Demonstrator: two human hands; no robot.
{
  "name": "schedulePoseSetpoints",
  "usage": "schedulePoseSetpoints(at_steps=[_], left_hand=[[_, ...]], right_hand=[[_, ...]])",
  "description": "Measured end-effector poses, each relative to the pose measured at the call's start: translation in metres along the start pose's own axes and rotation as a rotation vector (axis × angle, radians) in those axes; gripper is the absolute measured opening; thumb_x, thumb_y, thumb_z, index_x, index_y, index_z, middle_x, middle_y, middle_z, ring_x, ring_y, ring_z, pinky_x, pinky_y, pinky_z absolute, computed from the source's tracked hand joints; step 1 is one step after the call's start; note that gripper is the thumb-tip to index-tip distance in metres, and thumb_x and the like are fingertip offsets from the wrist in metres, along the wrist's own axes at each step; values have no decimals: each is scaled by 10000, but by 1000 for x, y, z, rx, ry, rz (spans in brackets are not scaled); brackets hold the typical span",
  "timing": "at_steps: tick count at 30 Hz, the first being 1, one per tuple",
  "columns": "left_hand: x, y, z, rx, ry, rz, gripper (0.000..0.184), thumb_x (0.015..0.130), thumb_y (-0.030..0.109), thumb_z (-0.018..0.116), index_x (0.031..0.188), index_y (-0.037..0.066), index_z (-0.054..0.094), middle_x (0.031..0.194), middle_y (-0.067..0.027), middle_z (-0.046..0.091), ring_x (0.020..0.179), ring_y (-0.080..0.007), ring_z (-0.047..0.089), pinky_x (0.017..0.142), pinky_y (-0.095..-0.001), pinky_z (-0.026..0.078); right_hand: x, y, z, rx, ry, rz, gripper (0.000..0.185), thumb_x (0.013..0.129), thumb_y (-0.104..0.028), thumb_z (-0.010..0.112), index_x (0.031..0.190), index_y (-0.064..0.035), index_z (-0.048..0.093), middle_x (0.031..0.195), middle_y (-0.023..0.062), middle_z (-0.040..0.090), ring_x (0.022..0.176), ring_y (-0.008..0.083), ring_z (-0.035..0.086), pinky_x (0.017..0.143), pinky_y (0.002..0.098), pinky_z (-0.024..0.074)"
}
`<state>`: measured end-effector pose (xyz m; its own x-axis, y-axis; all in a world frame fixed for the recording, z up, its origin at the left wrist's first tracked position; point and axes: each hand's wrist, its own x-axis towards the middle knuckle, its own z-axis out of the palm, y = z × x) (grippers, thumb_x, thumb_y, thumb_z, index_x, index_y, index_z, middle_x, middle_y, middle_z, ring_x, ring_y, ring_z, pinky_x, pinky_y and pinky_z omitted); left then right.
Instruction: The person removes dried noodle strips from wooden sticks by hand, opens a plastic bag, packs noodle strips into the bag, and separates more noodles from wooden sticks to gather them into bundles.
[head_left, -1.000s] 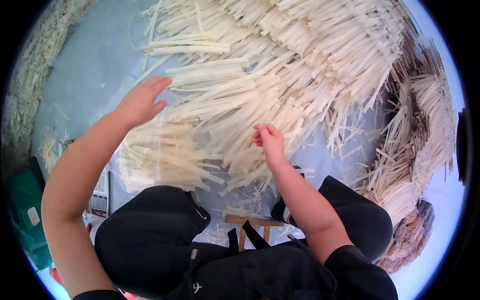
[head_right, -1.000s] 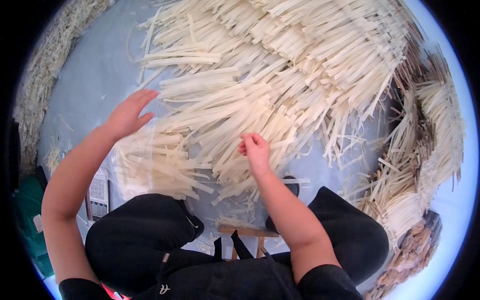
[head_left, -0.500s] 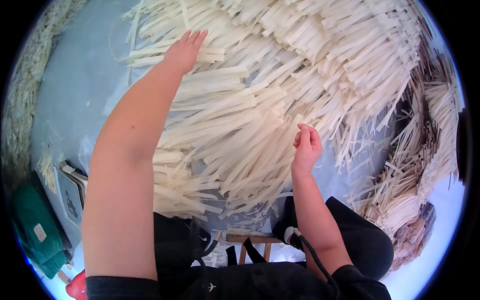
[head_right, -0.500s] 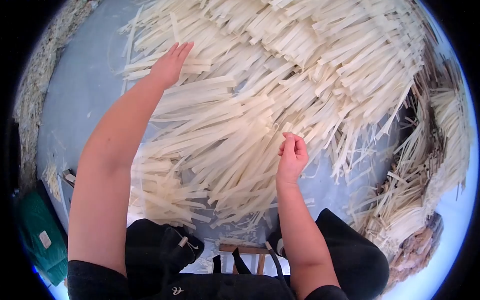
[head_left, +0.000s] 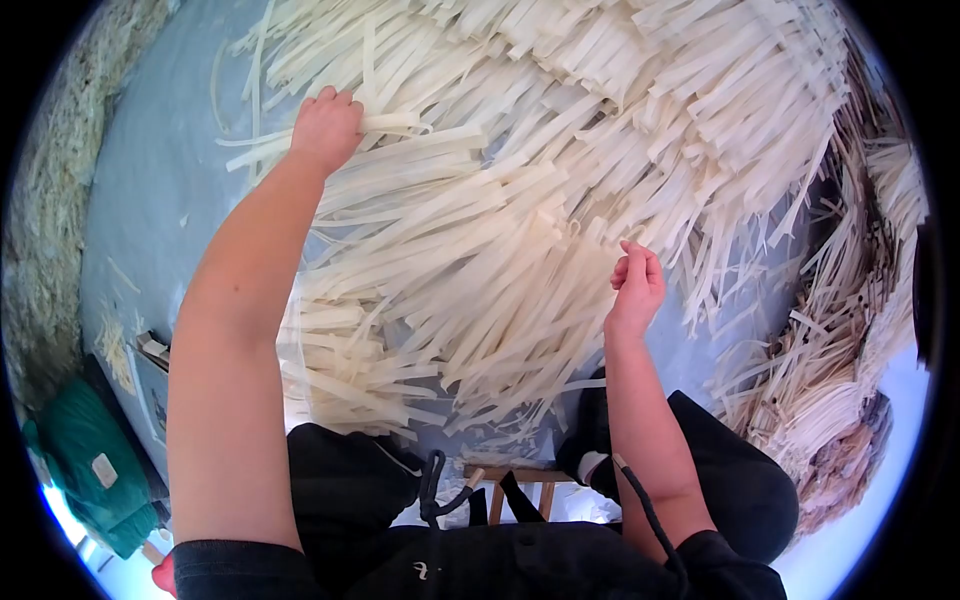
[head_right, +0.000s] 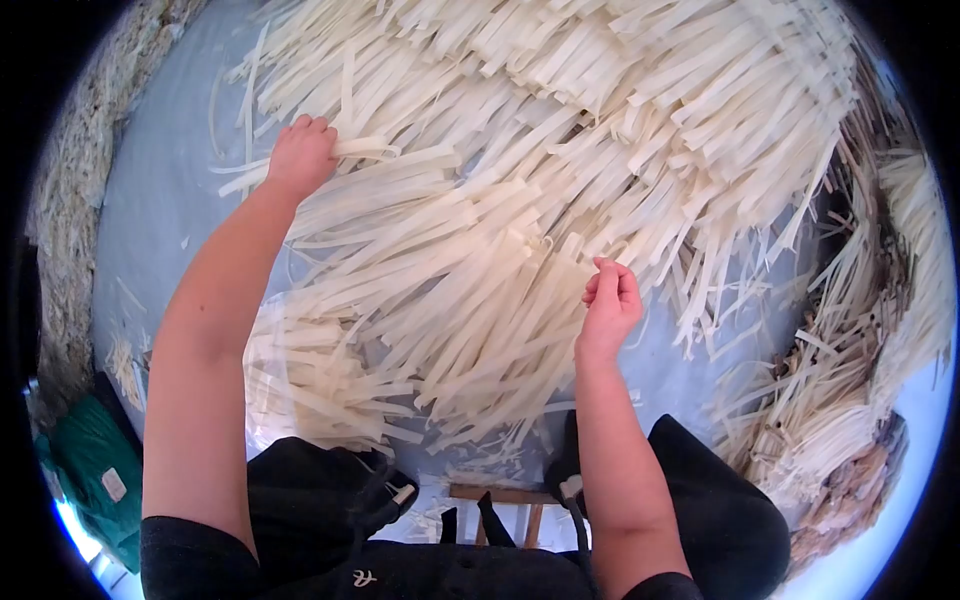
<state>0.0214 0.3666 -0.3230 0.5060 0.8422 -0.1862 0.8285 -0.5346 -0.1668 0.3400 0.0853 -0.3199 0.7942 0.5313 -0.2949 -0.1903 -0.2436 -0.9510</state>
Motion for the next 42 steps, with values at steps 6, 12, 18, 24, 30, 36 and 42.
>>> schedulePoseSetpoints(at_steps=[6,12,18,24,30,36,42], left_hand=[[6,11,-5,-214,62,-35,429,799,81,625,1202,149,493,1032,-83,612,1043,-301,560,842,-434,493],[18,21,6,-331,133,77,462,816,41,596,1258,163,531,1033,-85,605,1022,-304,566,851,-430,503],[6,35,-28,-268,166,204,272,793,47,623,1050,127,660,975,-74,590,994,-296,571,831,-429,510],[-27,101,-77,-108,-203,210,201,806,80,609,998,75,669,1093,-109,607,1016,-306,599,835,-411,523],[-14,118,-32,-352,-276,-103,519,794,288,708,1239,56,575,1331,-147,516,1179,-336,539,973,-407,473],[-35,111,21,-439,-225,-181,874,707,482,794,1381,69,420,1435,-174,381,1231,-365,486,1028,-449,431],[-59,119,13,-569,-224,-145,811,751,437,765,1378,57,418,1387,-170,395,1236,-353,487,985,-443,457]], right_hand=[[5,-5,-2,18,37,28,149,915,-161,598,890,-35,672,644,-20,527,561,58,448,517,211,356],[4,-2,-1,5,42,29,152,916,-164,598,882,-33,669,640,-18,525,559,60,445,522,214,355],[17,-10,-15,47,100,-30,165,908,-175,607,864,-27,664,628,-18,514,551,63,432,518,213,343],[26,2,-54,52,225,14,161,889,-183,624,845,-33,662,647,-9,529,556,75,453,523,221,356],[7,85,-104,-190,409,70,267,896,-295,654,877,-29,634,722,22,558,624,101,490,591,243,413],[-30,76,-100,-292,498,153,404,886,-413,671,891,-17,592,770,46,564,700,148,495,673,275,432],[-51,85,-97,-688,29,150,603,844,-555,654,993,28,613,851,130,593,795,218,558,763,326,466]])
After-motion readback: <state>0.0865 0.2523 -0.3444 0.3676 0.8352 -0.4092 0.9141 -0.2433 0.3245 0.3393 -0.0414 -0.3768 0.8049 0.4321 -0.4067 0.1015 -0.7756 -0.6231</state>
